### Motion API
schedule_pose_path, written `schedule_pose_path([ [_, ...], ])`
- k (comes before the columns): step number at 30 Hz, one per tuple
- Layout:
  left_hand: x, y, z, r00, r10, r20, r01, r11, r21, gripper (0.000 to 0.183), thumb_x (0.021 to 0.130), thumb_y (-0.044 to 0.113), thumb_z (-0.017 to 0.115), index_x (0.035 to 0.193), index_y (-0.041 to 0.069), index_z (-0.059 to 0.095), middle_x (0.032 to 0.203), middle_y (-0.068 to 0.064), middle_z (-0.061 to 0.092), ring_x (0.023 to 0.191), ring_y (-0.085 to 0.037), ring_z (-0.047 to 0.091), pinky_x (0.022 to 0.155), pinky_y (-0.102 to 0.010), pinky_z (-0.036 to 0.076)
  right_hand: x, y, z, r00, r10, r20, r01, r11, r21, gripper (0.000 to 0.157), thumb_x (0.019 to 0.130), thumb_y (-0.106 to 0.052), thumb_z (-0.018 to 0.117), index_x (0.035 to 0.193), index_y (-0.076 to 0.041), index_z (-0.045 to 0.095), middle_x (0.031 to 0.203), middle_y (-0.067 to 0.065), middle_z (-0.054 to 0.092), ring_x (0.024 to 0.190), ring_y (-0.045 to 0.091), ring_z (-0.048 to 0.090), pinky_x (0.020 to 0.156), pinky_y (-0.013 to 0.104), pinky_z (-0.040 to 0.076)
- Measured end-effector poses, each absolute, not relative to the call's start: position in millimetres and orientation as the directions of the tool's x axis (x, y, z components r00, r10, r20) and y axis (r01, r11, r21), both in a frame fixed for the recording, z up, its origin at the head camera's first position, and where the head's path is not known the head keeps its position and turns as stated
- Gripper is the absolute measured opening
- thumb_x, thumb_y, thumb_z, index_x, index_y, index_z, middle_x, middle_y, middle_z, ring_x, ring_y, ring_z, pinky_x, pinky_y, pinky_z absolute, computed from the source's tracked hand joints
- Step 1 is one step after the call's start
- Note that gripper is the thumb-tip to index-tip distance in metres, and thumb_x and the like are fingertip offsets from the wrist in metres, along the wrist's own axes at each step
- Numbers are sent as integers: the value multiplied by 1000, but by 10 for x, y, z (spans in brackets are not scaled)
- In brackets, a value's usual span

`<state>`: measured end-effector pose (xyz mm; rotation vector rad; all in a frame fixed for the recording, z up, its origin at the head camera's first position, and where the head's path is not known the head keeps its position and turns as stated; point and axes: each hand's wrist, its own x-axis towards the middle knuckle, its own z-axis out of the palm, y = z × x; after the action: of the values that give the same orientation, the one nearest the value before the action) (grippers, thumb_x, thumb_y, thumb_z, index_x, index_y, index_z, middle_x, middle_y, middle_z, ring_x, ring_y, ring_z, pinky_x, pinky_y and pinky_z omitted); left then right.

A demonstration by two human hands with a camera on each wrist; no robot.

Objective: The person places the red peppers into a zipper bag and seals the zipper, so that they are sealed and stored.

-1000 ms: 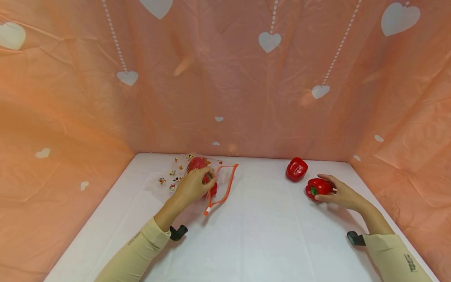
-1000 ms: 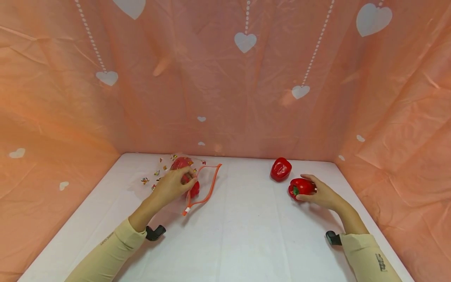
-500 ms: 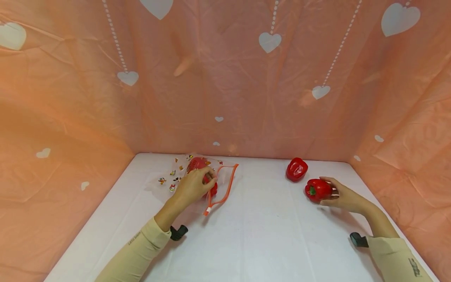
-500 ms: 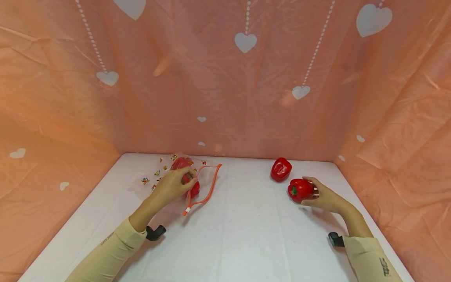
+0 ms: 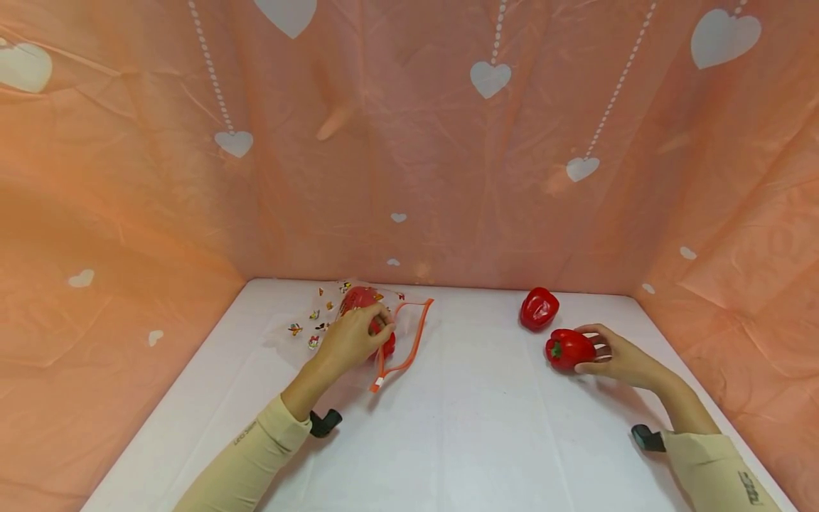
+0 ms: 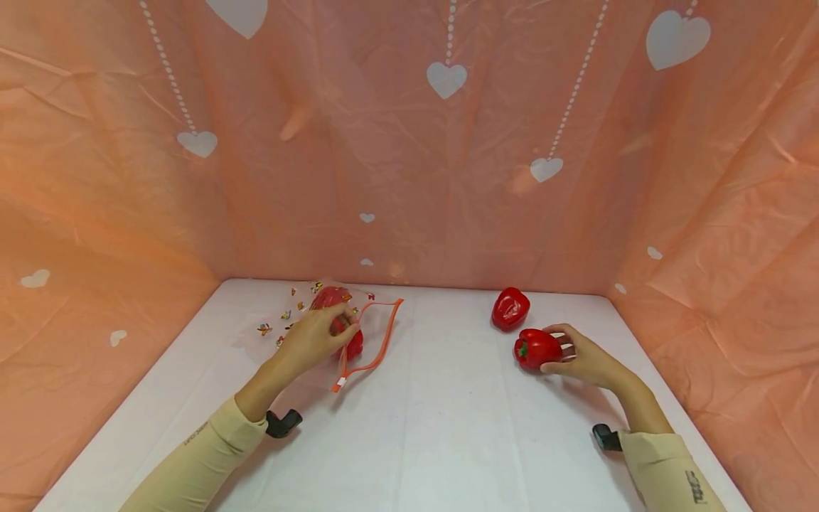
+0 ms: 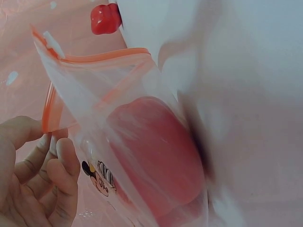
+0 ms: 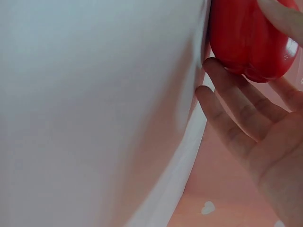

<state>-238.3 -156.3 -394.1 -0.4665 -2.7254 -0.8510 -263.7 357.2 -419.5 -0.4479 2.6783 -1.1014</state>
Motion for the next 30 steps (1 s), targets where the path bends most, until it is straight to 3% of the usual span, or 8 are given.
schedule_pose_path([
  [15, -2377, -1573, -3943, -922, 229, 312, 366, 778, 510, 10, 99, 23, 79, 104, 18, 72, 87, 8, 74, 62, -10, 53, 59, -31, 45, -2678, 3231, -4228, -932, -358, -54, -219, 678, -702, 78, 90, -24, 89, 146, 2, 41, 136, 29, 58, 117, 40, 64, 87, 42, 64],
  [30, -2383, -1573, -3924, -918, 230, 323, 374, 773, 513, 10, 99, 24, 79, 103, 18, 72, 86, 8, 74, 63, -9, 54, 61, -31, 47, -2695, 2615, -4164, -930, -367, 35, -288, 664, -690, 85, 87, -30, 92, 148, 2, 43, 135, 26, 59, 112, 35, 67, 88, 44, 64],
])
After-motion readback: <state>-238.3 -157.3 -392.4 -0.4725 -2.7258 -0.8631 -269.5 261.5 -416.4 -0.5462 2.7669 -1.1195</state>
